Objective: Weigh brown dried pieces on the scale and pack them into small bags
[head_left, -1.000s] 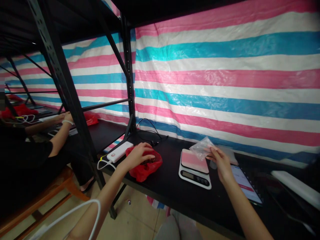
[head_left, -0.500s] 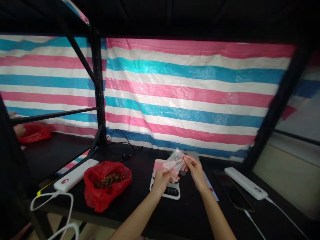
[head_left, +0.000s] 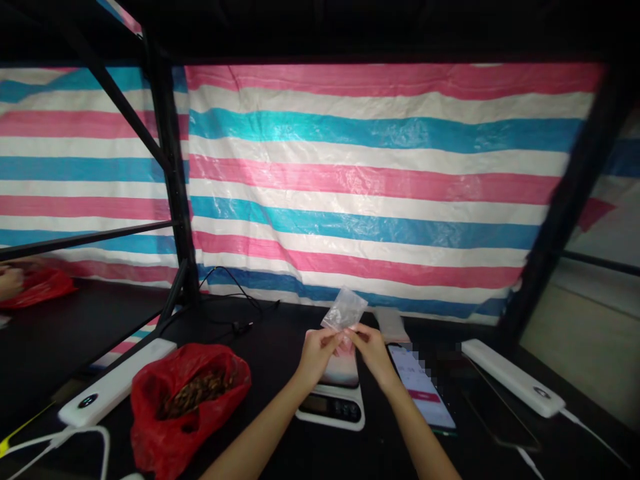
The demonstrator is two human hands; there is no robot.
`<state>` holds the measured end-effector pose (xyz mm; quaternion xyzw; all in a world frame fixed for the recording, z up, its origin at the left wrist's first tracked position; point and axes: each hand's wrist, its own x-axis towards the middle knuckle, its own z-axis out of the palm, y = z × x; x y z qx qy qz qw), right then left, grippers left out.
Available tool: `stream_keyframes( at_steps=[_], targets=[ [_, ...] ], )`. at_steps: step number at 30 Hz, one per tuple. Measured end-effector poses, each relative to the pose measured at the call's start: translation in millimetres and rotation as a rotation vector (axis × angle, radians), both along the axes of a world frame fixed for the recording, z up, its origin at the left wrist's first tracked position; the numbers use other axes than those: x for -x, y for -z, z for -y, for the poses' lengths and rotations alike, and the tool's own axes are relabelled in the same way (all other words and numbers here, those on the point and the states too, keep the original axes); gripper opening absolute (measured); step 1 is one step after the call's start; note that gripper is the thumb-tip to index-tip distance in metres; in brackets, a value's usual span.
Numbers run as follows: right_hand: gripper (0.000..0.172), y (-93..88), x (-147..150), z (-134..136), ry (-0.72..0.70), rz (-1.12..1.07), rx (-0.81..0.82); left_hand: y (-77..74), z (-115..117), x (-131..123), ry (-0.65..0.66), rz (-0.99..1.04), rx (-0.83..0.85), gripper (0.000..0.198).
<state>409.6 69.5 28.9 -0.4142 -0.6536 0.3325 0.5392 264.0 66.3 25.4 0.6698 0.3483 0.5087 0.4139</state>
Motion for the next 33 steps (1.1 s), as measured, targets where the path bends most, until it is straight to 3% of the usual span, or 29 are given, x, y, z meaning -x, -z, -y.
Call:
stream_keyframes(
  at_steps=[6,11,16,20,28,33],
  targets=[
    [0.027,5.7,-10.5,-2.9,0.286,0.22,-0.051,3.7,-10.9,12.0,-0.279,-0.067,-0.131,0.024],
    [0.02,0.8,-14.8,1.5,0.351,0.427,-0.062,12.4,-27.9,20.9,-0.153,-0.058,-0.061,0.019],
    [0.012,-1.9,-21.2,2.8,0.312,0.481,-0.007,12.3,-28.3,20.2,-0.168,-0.059,-0.081,0.017],
    [0.012,1.1,-25.1,1.2,0.265,0.465,0.003,8.9,-21.7,18.9,-0.095,-0.042,-0.09,0.022],
    [0.015,10.9,-24.7,-1.2,0.192,0.454,-0.032,11.0,-27.8,22.2,-0.101,0.015,-0.1,0.014],
    [0.017,12.0,-23.0,-1.1,0.199,0.48,0.004,8.9,-27.0,21.8,-0.187,0.074,-0.072,0.012]
  ],
)
